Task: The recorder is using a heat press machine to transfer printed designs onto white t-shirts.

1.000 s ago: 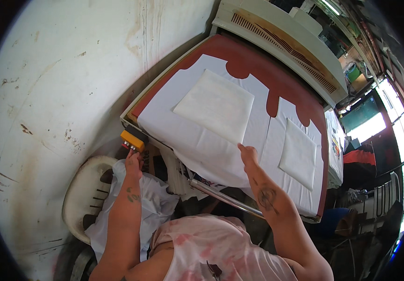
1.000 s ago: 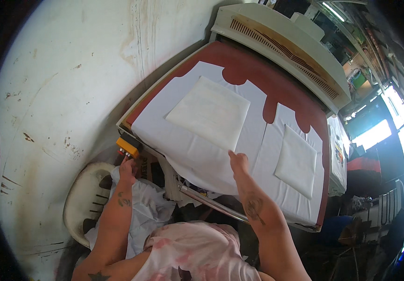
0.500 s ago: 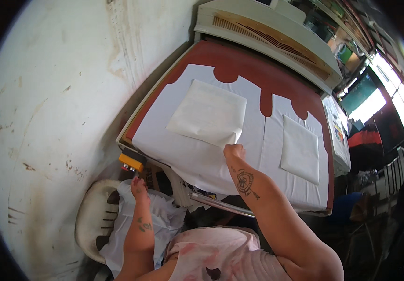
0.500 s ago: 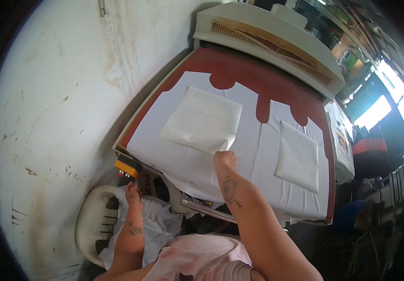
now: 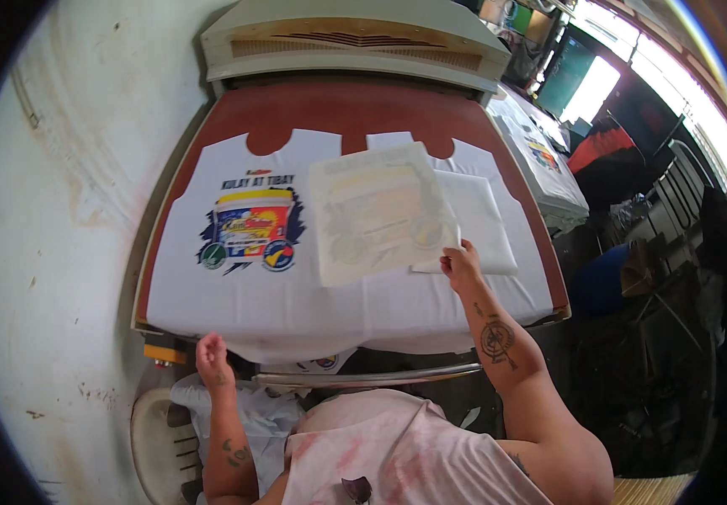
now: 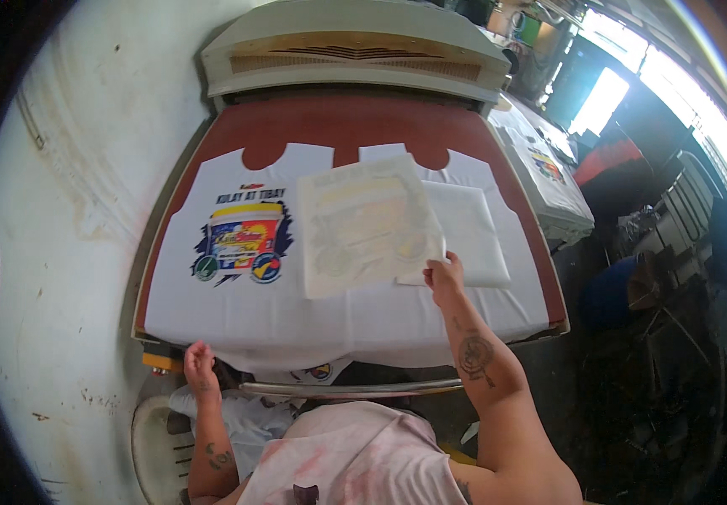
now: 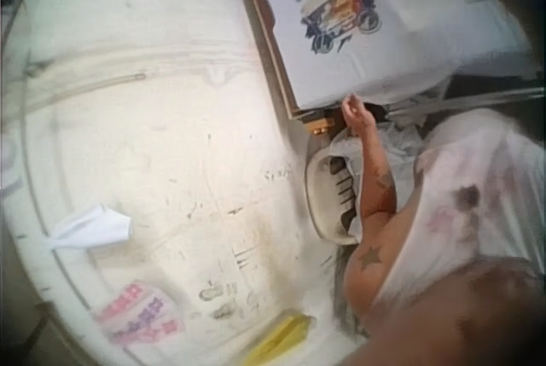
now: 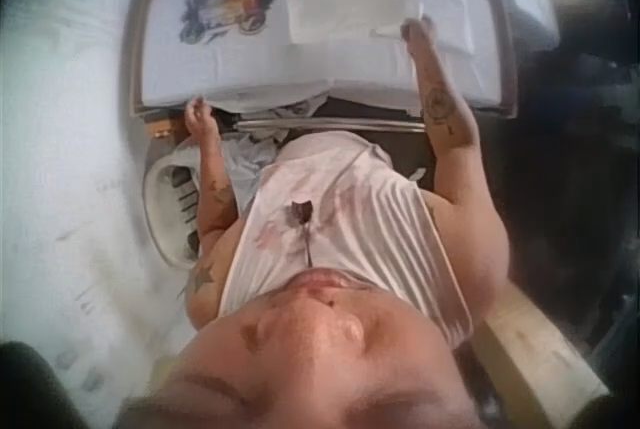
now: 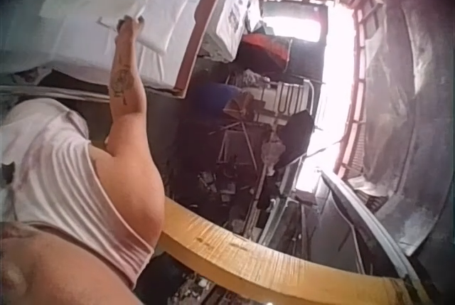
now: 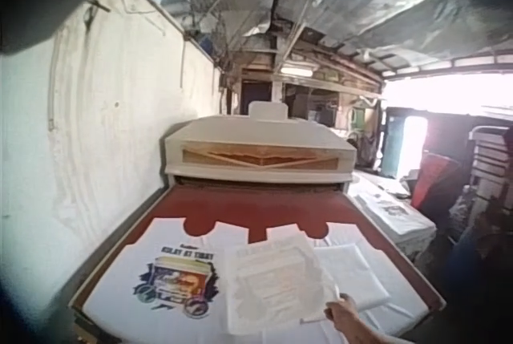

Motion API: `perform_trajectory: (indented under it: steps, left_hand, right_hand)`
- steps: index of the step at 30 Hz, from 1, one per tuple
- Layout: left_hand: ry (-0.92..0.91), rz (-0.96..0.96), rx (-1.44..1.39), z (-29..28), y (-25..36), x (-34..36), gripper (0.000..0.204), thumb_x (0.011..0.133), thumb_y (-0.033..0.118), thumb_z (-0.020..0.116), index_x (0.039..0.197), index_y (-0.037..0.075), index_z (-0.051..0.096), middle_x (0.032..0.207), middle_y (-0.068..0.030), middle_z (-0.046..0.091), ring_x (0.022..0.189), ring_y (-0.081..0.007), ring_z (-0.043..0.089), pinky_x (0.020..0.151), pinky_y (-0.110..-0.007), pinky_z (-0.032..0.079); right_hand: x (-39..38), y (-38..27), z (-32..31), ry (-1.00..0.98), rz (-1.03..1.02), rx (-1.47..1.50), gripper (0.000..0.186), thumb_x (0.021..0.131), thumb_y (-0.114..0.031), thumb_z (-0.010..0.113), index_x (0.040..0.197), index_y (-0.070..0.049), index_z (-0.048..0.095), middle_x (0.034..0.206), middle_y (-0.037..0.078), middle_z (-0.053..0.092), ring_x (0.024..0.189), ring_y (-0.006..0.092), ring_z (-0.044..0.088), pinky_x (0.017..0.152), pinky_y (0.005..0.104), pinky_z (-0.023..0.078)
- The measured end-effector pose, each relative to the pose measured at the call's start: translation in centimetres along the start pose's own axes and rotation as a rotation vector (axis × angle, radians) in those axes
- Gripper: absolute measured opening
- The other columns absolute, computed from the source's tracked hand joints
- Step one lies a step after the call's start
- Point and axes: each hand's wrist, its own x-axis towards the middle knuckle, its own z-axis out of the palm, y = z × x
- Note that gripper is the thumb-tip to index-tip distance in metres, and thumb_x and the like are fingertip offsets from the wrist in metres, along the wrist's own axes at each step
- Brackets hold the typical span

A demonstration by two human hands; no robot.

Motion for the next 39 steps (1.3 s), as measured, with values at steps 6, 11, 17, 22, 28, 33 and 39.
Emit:
perform_trajectory:
  steps: [6,11,17,22,28,33,39]
  left_hand:
    - [-0.515,0.138,0.275,19.8,3.4,-4.9,0.026,0.083,0.013,0.059,0.106,0.002,0.057,0.096,-0.0066,0.06,0.082,-0.0141,0.058,0.076,-0.027,0.047]
    - [-0.634,0.146,0.718,34.4,3.1,-9.2,0.04,0.078,0.02,0.064,0.111,0.0,0.056,0.102,-0.0124,0.062,0.089,-0.0217,0.06,0.081,-0.032,0.047]
    - [-0.579,0.137,0.906,42.0,2.1,-11.5,0.047,0.08,0.027,0.059,0.118,0.0,0.052,0.11,-0.0145,0.058,0.102,-0.0293,0.055,0.088,-0.037,0.044]
    - [-0.513,-0.087,0.902,43.6,1.3,-10.5,0.053,0.079,0.036,0.06,0.119,0.002,0.051,0.112,-0.0135,0.055,0.108,-0.0286,0.051,0.091,-0.039,0.042]
    - [-0.394,-0.076,1.311,47.3,4.7,-13.2,0.063,0.074,0.049,0.063,0.119,0.007,0.05,0.123,-0.0092,0.047,0.116,-0.0294,0.044,0.095,-0.045,0.035]
    - [-0.35,-0.091,1.363,48.4,4.0,-13.5,0.062,0.074,0.05,0.063,0.12,0.011,0.049,0.124,-0.0101,0.047,0.116,-0.0285,0.044,0.096,-0.044,0.034]
    - [-0.411,-0.037,1.293,48.5,3.9,-13.7,0.063,0.075,0.047,0.063,0.124,0.011,0.045,0.126,-0.0114,0.045,0.117,-0.0303,0.043,0.097,-0.045,0.034]
  right_hand:
    - [4.8,-2.1,-12.8,0.122,0.016,0.065,0.048,0.077,0.002,0.057,0.12,-0.005,0.038,0.079,0.007,0.056,0.057,0.0124,0.054,0.047,0.023,0.044]
    - [7.8,-1.9,-18.5,0.101,0.071,0.059,0.048,0.078,0.001,0.058,0.12,-0.004,0.035,0.078,0.007,0.055,0.056,0.0121,0.053,0.047,0.0229,0.043]
    - [6.2,-1.4,-21.5,0.113,0.094,-0.072,0.064,0.08,-0.01,0.063,0.131,-0.004,0.023,0.082,0.009,0.05,0.058,0.0142,0.05,0.048,0.0254,0.045]
    - [3.1,-0.5,-22.4,-0.002,0.027,-0.225,0.061,0.081,-0.014,0.063,0.13,-0.004,0.029,0.087,0.009,0.052,0.069,0.0164,0.054,0.053,0.0279,0.048]
    - [1.4,1.6,-22.1,-0.152,0.045,-0.13,0.051,0.081,-0.012,0.063,0.124,-0.002,0.038,0.086,0.009,0.054,0.06,0.0135,0.055,0.049,0.0259,0.044]
    - [2.2,1.6,-22.5,-0.197,0.097,-0.116,0.049,0.079,-0.016,0.064,0.12,0.001,0.043,0.092,0.012,0.056,0.069,0.0177,0.057,0.061,0.0299,0.048]
    - [9.8,-1.8,-24.2,0.278,-0.353,-0.858,0.055,0.079,-0.04,0.062,0.114,0.001,0.052,0.108,0.018,0.054,0.103,0.0313,0.051,0.088,0.041,0.042]
